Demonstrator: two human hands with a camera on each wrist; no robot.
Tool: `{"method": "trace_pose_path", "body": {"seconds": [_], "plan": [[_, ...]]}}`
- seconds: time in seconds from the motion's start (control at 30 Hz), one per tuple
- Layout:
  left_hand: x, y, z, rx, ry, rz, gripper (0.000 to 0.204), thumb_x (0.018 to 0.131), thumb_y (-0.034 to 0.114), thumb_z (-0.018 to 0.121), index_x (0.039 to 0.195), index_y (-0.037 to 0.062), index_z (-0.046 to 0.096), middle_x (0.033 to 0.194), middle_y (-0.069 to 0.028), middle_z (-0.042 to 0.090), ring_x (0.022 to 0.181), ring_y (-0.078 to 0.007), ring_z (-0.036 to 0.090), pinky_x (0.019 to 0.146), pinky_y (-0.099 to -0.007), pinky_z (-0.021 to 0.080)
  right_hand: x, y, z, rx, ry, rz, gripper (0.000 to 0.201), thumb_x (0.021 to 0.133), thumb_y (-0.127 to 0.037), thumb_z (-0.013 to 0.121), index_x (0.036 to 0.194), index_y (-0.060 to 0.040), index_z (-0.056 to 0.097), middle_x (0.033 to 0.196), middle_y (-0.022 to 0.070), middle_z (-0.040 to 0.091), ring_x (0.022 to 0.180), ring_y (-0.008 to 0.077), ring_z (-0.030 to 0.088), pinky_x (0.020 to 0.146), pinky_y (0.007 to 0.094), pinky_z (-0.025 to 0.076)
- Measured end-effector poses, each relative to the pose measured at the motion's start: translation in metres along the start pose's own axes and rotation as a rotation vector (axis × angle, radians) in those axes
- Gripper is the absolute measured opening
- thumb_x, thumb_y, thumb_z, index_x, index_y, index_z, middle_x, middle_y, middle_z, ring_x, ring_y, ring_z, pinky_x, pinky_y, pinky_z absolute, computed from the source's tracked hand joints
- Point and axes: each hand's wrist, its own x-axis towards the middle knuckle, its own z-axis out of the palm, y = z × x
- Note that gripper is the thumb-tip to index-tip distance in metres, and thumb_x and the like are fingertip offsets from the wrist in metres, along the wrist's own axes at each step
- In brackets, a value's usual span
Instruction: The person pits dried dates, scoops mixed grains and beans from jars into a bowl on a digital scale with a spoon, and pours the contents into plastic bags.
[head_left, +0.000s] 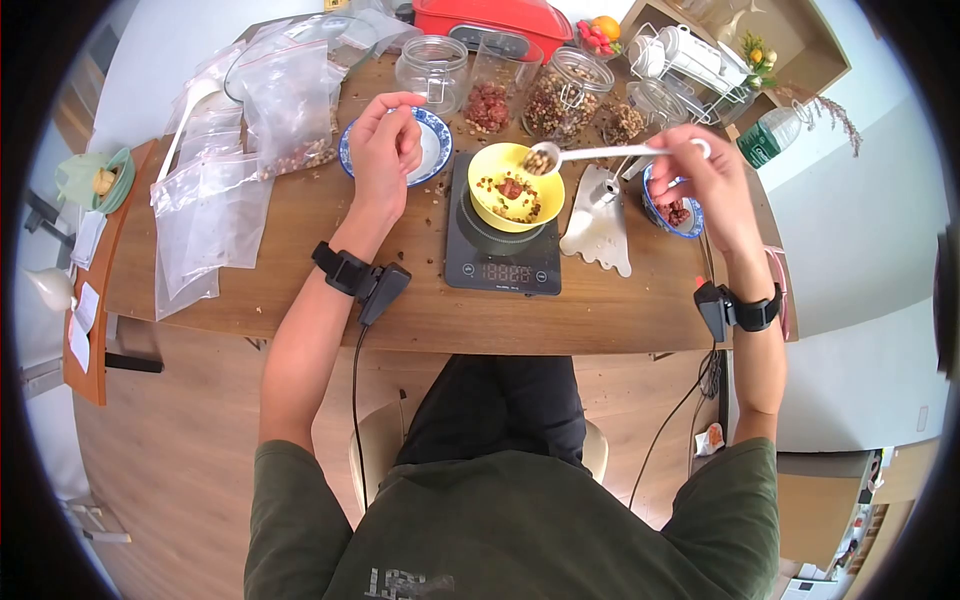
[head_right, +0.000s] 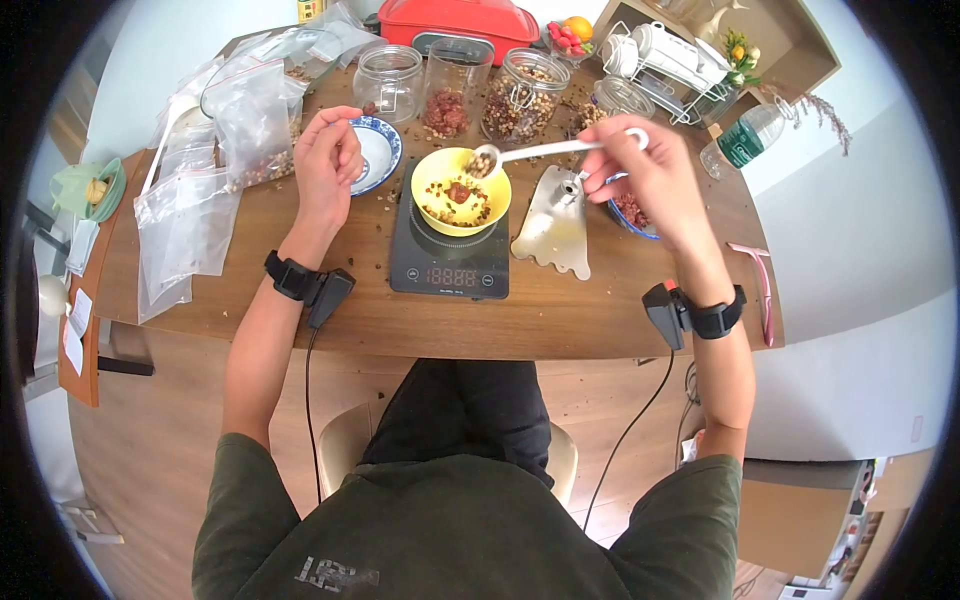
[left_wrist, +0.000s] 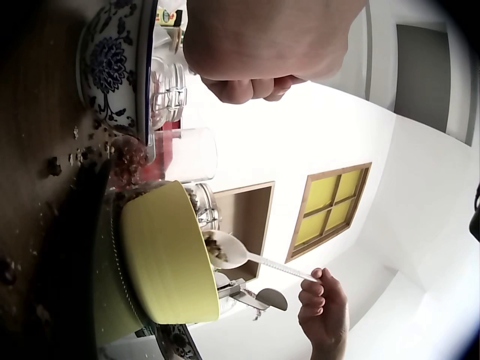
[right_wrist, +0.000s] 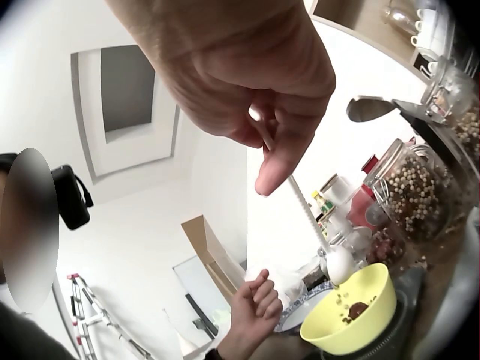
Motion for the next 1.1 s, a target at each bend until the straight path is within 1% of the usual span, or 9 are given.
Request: {"method": "trace_pose_path", "body": {"seconds": [0.4, 0.63, 0.77, 0.87, 0.93, 0.97, 1.0, 1.07, 1.1], "plan": [[-0.001, 0.001, 0.0, -0.01, 0.003, 0.001, 0.015, 0.088, 0.006, 0.044, 0.096, 0.0001, 0.056, 0.055, 0.0032, 0.039, 0.041, -0.0019, 0.025, 0.037, -0.0193, 0.018, -0.01, -0.025, 0.018, -0.478, -0.188, -0.074, 0.024, 0.093, -0.023, 0.05, 0.091, -0.0015, 0.062, 0.064, 0.0021, 0.056, 0.061, 0.0051, 0.052, 0.05, 0.021, 0.043], [0.002, 0.003, -0.001, 0.048, 0.008, 0.009, 0.016, 0.092, 0.008, 0.042, 0.098, -0.0007, 0.053, 0.055, 0.0021, 0.037, 0.039, -0.0033, 0.025, 0.038, -0.0195, 0.02, -0.005, -0.045, 0.01, -0.542, -0.034, -0.284, 0.022, 0.09, -0.02, 0.053, 0.09, 0.0001, 0.061, 0.061, 0.008, 0.055, 0.056, 0.0149, 0.05, 0.057, 0.0288, 0.042], [0.001, 0.005, 0.001, 0.028, -0.031, 0.014, 0.015, 0.09, 0.007, 0.044, 0.095, -0.0001, 0.056, 0.055, 0.0028, 0.039, 0.041, -0.0019, 0.026, 0.038, -0.0193, 0.018, 0.002, -0.041, 0.011, -0.492, 0.042, -0.392, 0.019, 0.09, -0.018, 0.053, 0.088, -0.0004, 0.06, 0.061, 0.0095, 0.055, 0.055, 0.015, 0.049, 0.055, 0.0293, 0.041], [-0.001, 0.011, 0.011, 0.114, -0.091, -0.001, 0.015, 0.091, 0.008, 0.044, 0.097, 0.0005, 0.056, 0.056, 0.0036, 0.039, 0.042, -0.0012, 0.026, 0.038, -0.0186, 0.018, 0.007, -0.037, 0.016, -0.493, 0.086, -0.409, 0.017, 0.088, -0.017, 0.054, 0.086, -0.001, 0.059, 0.062, 0.0118, 0.055, 0.055, 0.0214, 0.051, 0.055, 0.0316, 0.041], [-0.003, 0.021, 0.027, 0.317, -0.192, 0.033, 0.017, 0.091, 0.01, 0.046, 0.101, 0.0014, 0.056, 0.056, 0.0046, 0.039, 0.043, -0.0005, 0.026, 0.039, -0.0174, 0.018, 0.011, -0.033, 0.017, -0.579, 0.076, -0.577, 0.015, 0.086, -0.016, 0.056, 0.085, -0.0015, 0.059, 0.063, 0.014, 0.054, 0.058, 0.0297, 0.052, 0.055, 0.0345, 0.041], [-0.005, 0.03, 0.038, 0.429, -0.257, 0.036, 0.018, 0.091, 0.011, 0.05, 0.105, 0.0022, 0.057, 0.059, 0.0061, 0.042, 0.047, 0.0002, 0.029, 0.041, -0.0171, 0.02, 0.013, -0.03, 0.017, -0.569, 0.063, -0.676, 0.013, 0.086, -0.013, 0.057, 0.088, -0.0005, 0.06, 0.069, 0.0132, 0.057, 0.056, 0.0238, 0.05, 0.055, 0.0301, 0.042], [-0.005, 0.038, 0.052, 0.446, -0.274, 0.029, 0.018, 0.091, 0.011, 0.05, 0.105, 0.0022, 0.057, 0.059, 0.0061, 0.042, 0.047, 0.0002, 0.029, 0.041, -0.0171, 0.02, 0.014, -0.028, 0.019, -0.554, 0.084, -0.671, 0.013, 0.086, -0.013, 0.057, 0.088, -0.0005, 0.06, 0.069, 0.0132, 0.057, 0.056, 0.0238, 0.05, 0.055, 0.0301, 0.042], [-0.005, 0.049, 0.085, 0.763, -0.481, 0.17, 0.024, 0.087, 0.007, 0.054, 0.11, 0.0011, 0.055, 0.058, 0.0058, 0.043, 0.048, -0.0007, 0.031, 0.043, -0.0173, 0.024, 0.015, -0.025, 0.022, -0.588, 0.086, -0.694, 0.012, 0.084, -0.016, 0.057, 0.084, -0.0039, 0.06, 0.068, 0.0141, 0.057, 0.068, 0.0336, 0.056, 0.061, 0.0396, 0.044], [-0.005, 0.053, 0.1, 0.782, -0.501, 0.165, 0.024, 0.087, 0.007, 0.054, 0.11, 0.0011, 0.055, 0.058, 0.0058, 0.043, 0.048, -0.0007, 0.031, 0.043, -0.0173, 0.024, 0.019, -0.021, 0.023, -0.559, 0.08, -0.763, 0.011, 0.082, -0.015, 0.058, 0.085, -0.0053, 0.062, 0.07, 0.0134, 0.058, 0.07, 0.0333, 0.057, 0.063, 0.0397, 0.045]]}}
